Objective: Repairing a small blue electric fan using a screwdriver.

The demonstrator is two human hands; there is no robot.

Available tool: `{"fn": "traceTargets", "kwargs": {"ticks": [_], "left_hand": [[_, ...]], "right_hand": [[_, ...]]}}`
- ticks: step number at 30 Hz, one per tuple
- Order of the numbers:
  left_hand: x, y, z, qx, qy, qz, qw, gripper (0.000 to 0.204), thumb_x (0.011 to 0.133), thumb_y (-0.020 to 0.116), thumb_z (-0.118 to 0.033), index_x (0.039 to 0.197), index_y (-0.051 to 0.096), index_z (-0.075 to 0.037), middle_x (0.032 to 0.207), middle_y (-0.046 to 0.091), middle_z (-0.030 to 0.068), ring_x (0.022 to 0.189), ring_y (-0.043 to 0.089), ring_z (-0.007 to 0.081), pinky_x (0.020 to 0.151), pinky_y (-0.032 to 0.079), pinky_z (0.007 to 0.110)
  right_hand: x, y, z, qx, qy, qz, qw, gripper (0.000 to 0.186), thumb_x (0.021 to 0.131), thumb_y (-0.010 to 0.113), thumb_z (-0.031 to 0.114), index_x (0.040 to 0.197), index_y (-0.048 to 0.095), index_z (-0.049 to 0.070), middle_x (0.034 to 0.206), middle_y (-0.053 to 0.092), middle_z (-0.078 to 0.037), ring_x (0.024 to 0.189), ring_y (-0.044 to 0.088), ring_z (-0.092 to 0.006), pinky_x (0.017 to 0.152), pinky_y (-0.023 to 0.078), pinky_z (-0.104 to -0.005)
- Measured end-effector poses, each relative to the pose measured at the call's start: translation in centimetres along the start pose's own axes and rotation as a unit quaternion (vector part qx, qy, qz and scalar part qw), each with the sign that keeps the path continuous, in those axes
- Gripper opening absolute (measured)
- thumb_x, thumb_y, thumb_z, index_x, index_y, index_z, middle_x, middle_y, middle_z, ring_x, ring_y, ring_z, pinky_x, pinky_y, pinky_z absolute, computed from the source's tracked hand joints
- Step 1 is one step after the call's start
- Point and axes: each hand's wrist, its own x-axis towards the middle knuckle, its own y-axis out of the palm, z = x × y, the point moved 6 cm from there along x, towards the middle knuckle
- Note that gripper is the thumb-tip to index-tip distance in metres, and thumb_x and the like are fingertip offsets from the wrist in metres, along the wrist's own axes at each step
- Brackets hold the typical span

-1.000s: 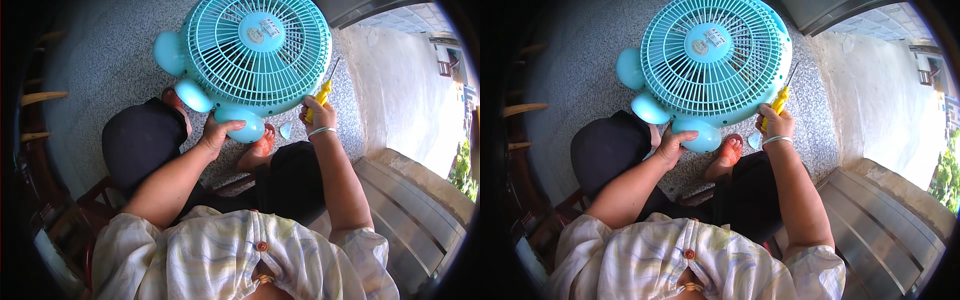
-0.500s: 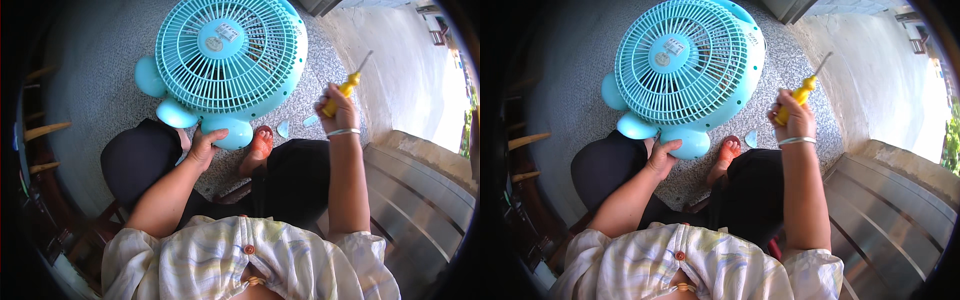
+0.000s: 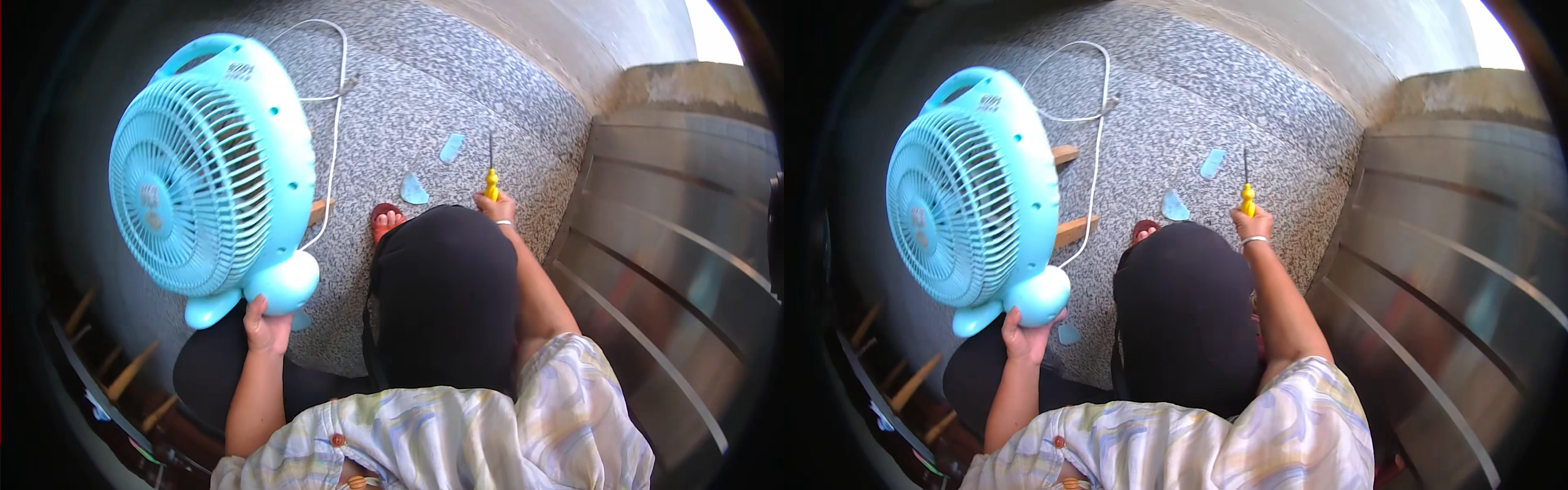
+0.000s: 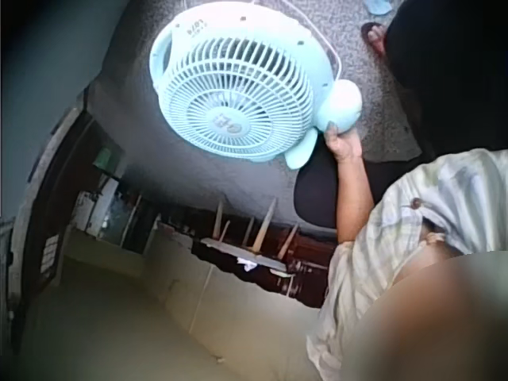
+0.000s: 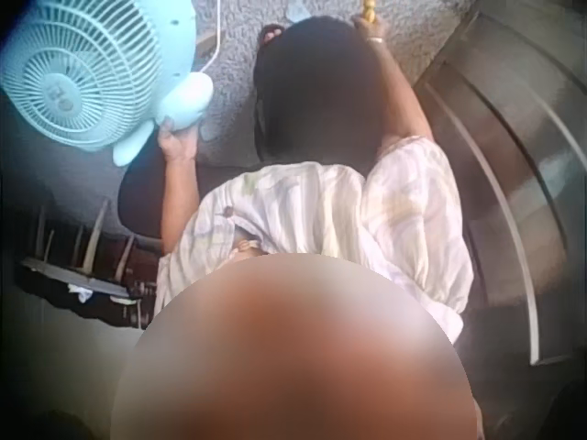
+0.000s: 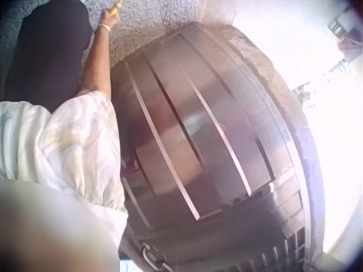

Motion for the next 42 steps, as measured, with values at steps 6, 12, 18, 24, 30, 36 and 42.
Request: {"fn": "traceTargets", "kwargs": {"ticks": [6, 12, 18, 24, 30, 36, 42], "left_hand": [[-0.4, 2.9, -0.4, 0.029, -0.023, -0.002, 0.999, 0.079, 0.064, 0.07, -0.038, 0.127, 0.037, -0.004, 0.123, 0.047, 0.0117, 0.112, 0.047, 0.0287, 0.096, 0.036, 0.047], [-0.2, 2.1, -0.1, 0.038, -0.025, 0.005, 0.999, 0.075, 0.069, 0.068, -0.036, 0.13, 0.034, -0.009, 0.129, 0.043, 0.0105, 0.117, 0.044, 0.0308, 0.092, 0.04, 0.052], [-0.2, 1.4, -0.5, 0.042, -0.021, -0.008, 0.999, 0.077, 0.067, 0.069, -0.037, 0.13, 0.034, -0.009, 0.128, 0.044, 0.0106, 0.117, 0.044, 0.0308, 0.092, 0.041, 0.051], [-0.4, 1.6, -0.6, 0.002, -0.027, -0.039, 0.999, 0.078, 0.061, 0.071, -0.03, 0.127, 0.037, -0.006, 0.122, 0.048, 0.0086, 0.114, 0.046, 0.0273, 0.098, 0.034, 0.047], [-0.2, 2.0, -0.5, -0.035, -0.027, -0.03, 0.999, 0.076, 0.061, 0.07, -0.025, 0.126, 0.038, -0.006, 0.121, 0.048, 0.007, 0.114, 0.044, 0.0245, 0.098, 0.033, 0.042], [-0.7, 1.4, -0.8, -0.052, -0.003, -0.027, 0.998, 0.072, 0.061, 0.07, -0.024, 0.124, 0.039, -0.007, 0.117, 0.049, 0.0066, 0.112, 0.045, 0.0238, 0.097, 0.033, 0.043], [-0.4, 0.9, -0.6, -0.077, 0.003, -0.032, 0.997, 0.069, 0.059, 0.072, -0.02, 0.121, 0.041, -0.009, 0.109, 0.051, 0.0077, 0.105, 0.05, 0.0251, 0.089, 0.042, 0.047]], "right_hand": [[-0.8, 0.4, -6.2, -0.199, 0.013, -0.091, 0.976, 0.019, 0.063, 0.07, 0.019, 0.08, 0.068, 0.011, 0.07, 0.064, -0.009, 0.064, 0.062, -0.0218, 0.063, 0.048, -0.033], [-0.6, 1.7, -5.6, -0.284, -0.006, -0.032, 0.958, 0.019, 0.066, 0.067, 0.02, 0.083, 0.066, 0.012, 0.076, 0.063, -0.014, 0.073, 0.061, -0.032, 0.067, 0.048, -0.0383], [-0.8, 4.4, -3.9, -0.324, -0.028, -0.021, 0.945, 0.012, 0.07, 0.063, 0.018, 0.08, 0.064, 0.011, 0.078, 0.063, -0.014, 0.075, 0.06, -0.0335, 0.067, 0.048, -0.0415], [-0.2, 5.6, -4.0, -0.38, -0.069, -0.015, 0.922, 0.015, 0.068, 0.06, 0.014, 0.08, 0.061, 0.005, 0.076, 0.061, -0.018, 0.072, 0.059, -0.0365, 0.065, 0.047, -0.0452], [1.3, 2.4, -3.3, -0.35, -0.195, -0.047, 0.915, 0.02, 0.065, 0.064, 0.015, 0.079, 0.062, 0.001, 0.069, 0.061, -0.018, 0.061, 0.06, -0.0328, 0.06, 0.047, -0.0421], [-0.2, 7.0, 13.4, 0.034, -0.13, 0.139, 0.981, 0.011, 0.071, 0.063, 0.002, 0.081, 0.06, 0.0, 0.064, 0.058, -0.004, 0.048, 0.052, -0.0098, 0.044, 0.042, -0.0226], [-7.9, 15.1, 28.9, 0.049, -0.178, 0.35, 0.918, 0.011, 0.071, 0.063, 0.0, 0.08, 0.059, -0.001, 0.066, 0.057, -0.003, 0.053, 0.052, -0.0084, 0.048, 0.042, -0.0209]]}}
